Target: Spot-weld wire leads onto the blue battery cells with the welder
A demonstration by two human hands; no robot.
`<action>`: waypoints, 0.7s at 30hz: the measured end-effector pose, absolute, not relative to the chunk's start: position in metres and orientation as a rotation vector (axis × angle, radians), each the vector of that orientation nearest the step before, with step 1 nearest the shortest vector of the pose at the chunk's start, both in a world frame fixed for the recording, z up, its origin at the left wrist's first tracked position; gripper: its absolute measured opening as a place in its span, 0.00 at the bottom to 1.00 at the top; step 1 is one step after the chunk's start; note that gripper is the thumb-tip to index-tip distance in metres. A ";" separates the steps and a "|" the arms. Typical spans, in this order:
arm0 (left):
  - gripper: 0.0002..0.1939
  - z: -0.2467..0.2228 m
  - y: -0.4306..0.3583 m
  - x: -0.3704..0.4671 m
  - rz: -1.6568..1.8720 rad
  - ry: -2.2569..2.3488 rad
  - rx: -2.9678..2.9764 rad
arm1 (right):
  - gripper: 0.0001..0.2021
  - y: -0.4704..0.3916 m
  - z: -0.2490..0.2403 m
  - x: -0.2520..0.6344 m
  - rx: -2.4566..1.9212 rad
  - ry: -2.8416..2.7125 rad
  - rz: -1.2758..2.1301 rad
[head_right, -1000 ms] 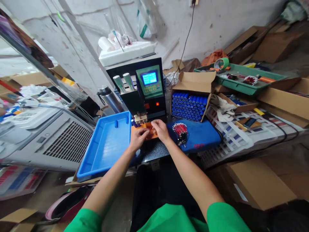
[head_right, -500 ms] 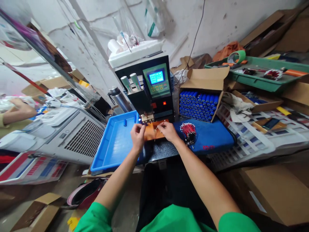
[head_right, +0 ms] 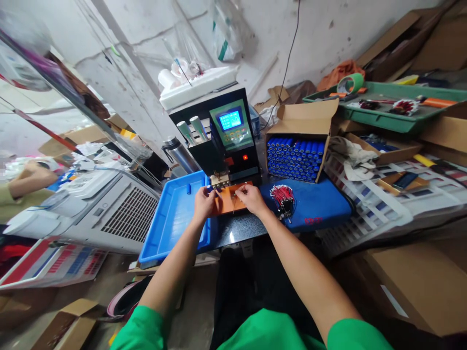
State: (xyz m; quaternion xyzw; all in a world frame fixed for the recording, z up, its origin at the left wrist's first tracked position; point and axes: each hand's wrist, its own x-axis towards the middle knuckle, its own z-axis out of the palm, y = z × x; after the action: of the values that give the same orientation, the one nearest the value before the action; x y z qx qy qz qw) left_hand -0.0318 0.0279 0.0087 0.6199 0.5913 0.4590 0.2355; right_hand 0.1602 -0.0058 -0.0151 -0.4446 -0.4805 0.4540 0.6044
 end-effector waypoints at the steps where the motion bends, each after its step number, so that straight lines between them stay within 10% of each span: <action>1: 0.05 0.009 0.023 -0.032 1.250 1.617 1.733 | 0.14 -0.006 -0.014 0.160 -1.029 -1.105 1.051; 21: 0.12 -0.002 0.009 0.001 1.128 1.106 1.843 | 0.15 0.007 -0.017 0.153 -1.008 -0.944 1.134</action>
State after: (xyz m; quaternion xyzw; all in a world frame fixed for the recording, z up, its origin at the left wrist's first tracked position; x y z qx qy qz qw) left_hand 0.0006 0.0092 -0.0019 0.7114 0.4270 0.4352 0.3496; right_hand 0.1530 0.0068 -0.0167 -0.4396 -0.4117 0.4943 0.6268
